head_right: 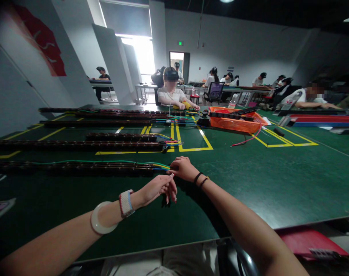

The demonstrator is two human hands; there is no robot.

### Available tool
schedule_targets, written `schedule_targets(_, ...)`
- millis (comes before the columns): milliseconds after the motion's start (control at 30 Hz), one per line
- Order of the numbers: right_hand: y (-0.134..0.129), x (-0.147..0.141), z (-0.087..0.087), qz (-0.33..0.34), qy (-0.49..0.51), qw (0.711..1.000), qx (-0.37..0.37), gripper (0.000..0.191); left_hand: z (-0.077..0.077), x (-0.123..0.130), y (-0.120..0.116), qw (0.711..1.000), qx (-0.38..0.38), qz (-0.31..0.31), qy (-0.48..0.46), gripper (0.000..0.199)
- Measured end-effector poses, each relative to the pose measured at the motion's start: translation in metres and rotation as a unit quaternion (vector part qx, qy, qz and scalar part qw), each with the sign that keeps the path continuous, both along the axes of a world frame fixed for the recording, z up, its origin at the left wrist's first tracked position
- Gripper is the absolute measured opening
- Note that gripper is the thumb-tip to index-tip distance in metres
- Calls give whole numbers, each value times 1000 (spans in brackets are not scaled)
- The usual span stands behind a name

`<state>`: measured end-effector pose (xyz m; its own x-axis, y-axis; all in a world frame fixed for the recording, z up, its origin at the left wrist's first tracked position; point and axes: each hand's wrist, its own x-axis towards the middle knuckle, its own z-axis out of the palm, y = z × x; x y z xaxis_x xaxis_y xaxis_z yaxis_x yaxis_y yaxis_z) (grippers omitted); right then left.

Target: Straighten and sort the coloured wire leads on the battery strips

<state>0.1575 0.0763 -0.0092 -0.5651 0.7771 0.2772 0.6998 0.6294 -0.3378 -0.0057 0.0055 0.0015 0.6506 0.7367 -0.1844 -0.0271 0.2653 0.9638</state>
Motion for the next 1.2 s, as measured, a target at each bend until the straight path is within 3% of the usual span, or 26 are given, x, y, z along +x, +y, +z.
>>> schedule_targets(167, 2, -2, -1, 13, 3, 1000, -8, 18, 2, 0, 3, 999, -37, -3, -24, 48)
schedule_targets(300, -3, -4, 2, -1, -19, 999, 29, 10, 1, 0, 8, 989, -119, 29, -88, 43)
schedule_targets(433, -11, -7, 10, -14, -38, 997, 67, 25, -3, 1, 12, 963, -186, 71, -180, 40)
schedule_targets(600, -19, -11, 19, -21, -108, 988, 112, 22, -10, 2, 14, 942, -185, 157, -234, 25)
schedule_targets(833, -29, -18, 23, 13, -220, 960, 174, 10, -19, 6, 20, 928, -201, 193, -247, 19)
schedule_targets(1033, -34, -26, 18, 58, -281, 925, 250, 23, -9, 15, 21, 906, -215, 282, -232, 18)
schedule_targets(1200, -36, -33, 16, 46, -290, 918, 265, 23, -2, 18, 21, 898, -222, 297, -238, 21)
